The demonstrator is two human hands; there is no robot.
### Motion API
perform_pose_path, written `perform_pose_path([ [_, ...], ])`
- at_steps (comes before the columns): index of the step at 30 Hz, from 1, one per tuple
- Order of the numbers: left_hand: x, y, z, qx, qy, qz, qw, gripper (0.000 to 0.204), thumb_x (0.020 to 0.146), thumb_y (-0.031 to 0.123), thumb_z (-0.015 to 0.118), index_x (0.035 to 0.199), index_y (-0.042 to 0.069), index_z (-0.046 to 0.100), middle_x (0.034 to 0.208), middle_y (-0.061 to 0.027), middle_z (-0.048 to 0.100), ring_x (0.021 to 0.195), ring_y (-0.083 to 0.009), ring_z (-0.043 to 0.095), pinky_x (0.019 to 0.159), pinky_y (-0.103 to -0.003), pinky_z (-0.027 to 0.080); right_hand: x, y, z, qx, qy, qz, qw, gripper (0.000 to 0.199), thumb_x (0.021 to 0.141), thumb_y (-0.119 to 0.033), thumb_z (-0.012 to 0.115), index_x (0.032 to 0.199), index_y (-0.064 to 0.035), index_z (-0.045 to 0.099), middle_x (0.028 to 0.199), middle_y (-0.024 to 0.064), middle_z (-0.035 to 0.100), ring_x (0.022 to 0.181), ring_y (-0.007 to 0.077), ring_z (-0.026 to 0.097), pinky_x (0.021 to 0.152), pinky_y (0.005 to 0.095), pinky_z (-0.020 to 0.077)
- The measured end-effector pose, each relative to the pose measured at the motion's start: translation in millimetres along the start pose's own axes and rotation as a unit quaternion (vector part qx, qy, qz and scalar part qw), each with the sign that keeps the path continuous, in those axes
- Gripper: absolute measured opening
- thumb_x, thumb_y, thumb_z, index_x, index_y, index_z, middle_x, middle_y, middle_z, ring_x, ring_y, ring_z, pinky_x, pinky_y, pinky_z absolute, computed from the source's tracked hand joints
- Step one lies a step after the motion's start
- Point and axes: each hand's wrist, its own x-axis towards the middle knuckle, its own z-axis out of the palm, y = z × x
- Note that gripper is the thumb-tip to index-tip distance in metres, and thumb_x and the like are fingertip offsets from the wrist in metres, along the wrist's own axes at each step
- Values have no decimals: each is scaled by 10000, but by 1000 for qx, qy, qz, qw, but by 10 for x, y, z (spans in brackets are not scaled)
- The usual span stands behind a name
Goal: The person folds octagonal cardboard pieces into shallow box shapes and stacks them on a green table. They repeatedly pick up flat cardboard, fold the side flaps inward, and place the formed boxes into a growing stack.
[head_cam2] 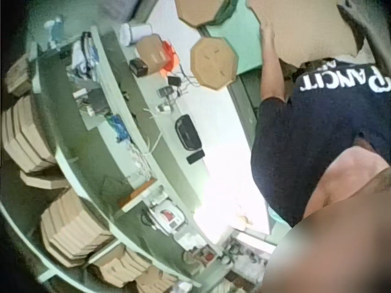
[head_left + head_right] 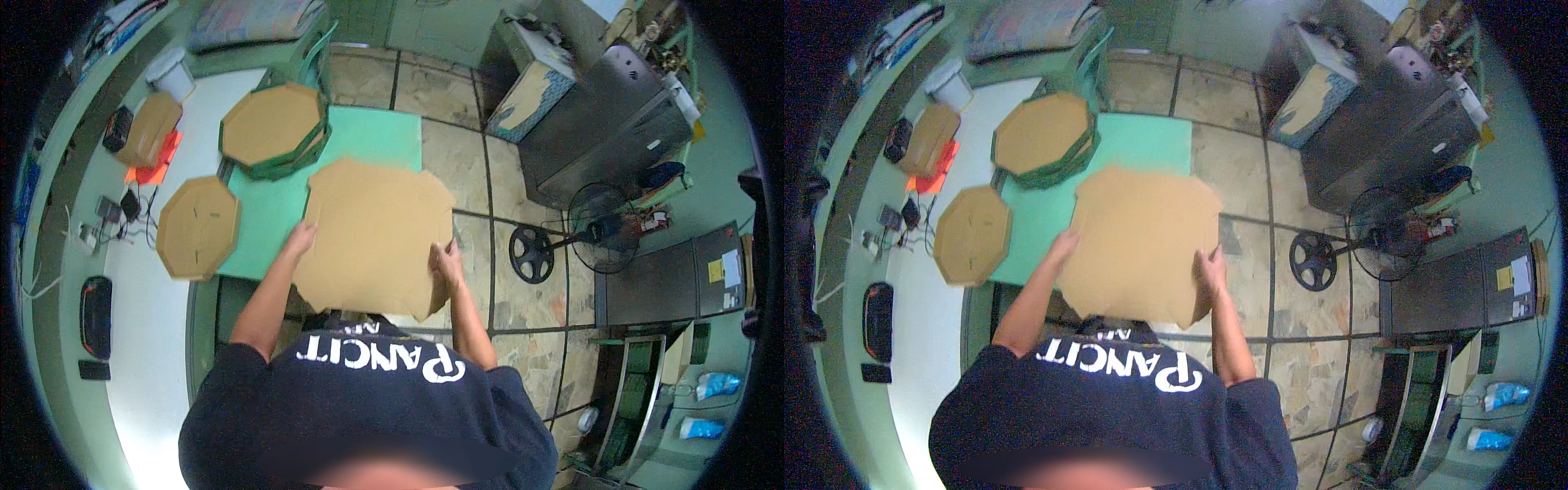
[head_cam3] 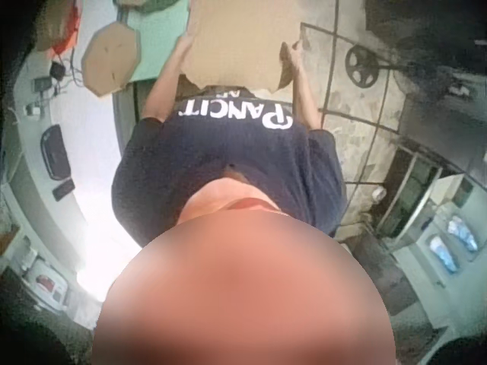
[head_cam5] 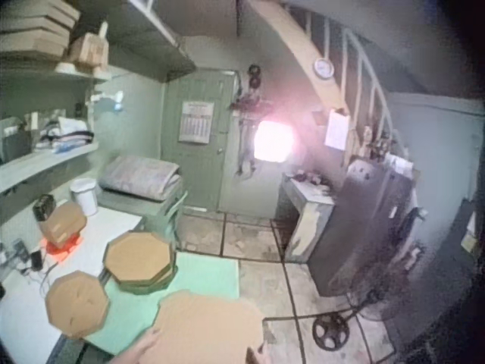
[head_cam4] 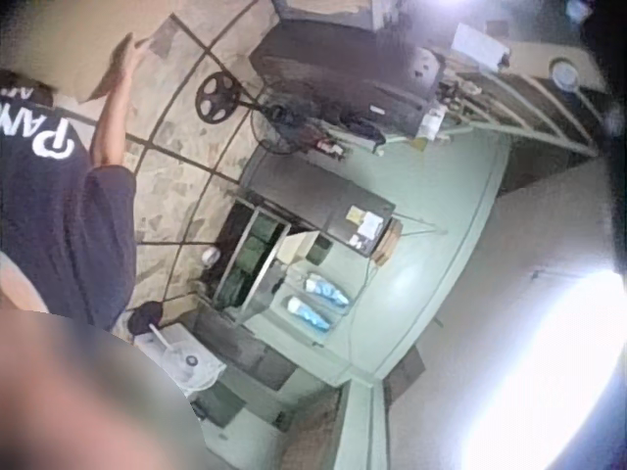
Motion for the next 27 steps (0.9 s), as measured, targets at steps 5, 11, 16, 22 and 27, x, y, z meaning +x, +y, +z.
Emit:
perform_pose_path([
  [5, -271, 315, 3, -90, -11, -38, 995, 455, 950, 294, 538, 1294, -3, 521, 1196, -122, 617, 1045, -236, 605, 905, -393, 479, 36, -7, -57, 47, -33, -11, 998, 636, 881, -157, 617, 1402, 70, 333, 1359, 217, 498, 1269, 278, 475, 1063, 376, 370],
  [11, -564, 794, -246, -205, -57, -17, 977, 382, 940, 221, 573, 1251, 4, 529, 1183, -147, 624, 1010, -237, 617, 847, -381, 507, 188, 73, -102, -149, 38, -43, 987, 679, 899, -226, 608, 1423, 82, 307, 1378, 234, 484, 1301, 295, 453, 1084, 369, 355],
  [16, -543, 1051, -395, -258, 69, -18, 963, 299, 901, 120, 631, 1154, -12, 538, 1109, -133, 638, 934, -212, 629, 826, -358, 514, 248, -110, -96, 78, -1, -36, 996, 515, 875, -147, 641, 1297, 62, 432, 1245, 168, 572, 1156, 230, 542, 997, 339, 423],
  [22, -803, 1348, -838, -336, -133, 58, 931, 464, 885, 149, 678, 1268, -25, 484, 1225, -171, 594, 1072, -239, 608, 888, -369, 517, 143, -1009, -626, 395, -152, -31, 905, 421, 809, -49, 734, 1166, 28, 525, 1009, 103, 666, 904, 223, 656, 867, 369, 528],
  [27, -952, 1806, -1013, -379, -209, 140, 891, 486, 931, 194, 625, 1340, -11, 460, 1288, -133, 571, 1137, -237, 588, 926, -397, 511, 117, -1685, -799, 261, -151, -36, 953, 357, 867, -133, 687, 1162, 45, 597, 1114, 135, 670, 967, 222, 660, 862, 374, 529],
])
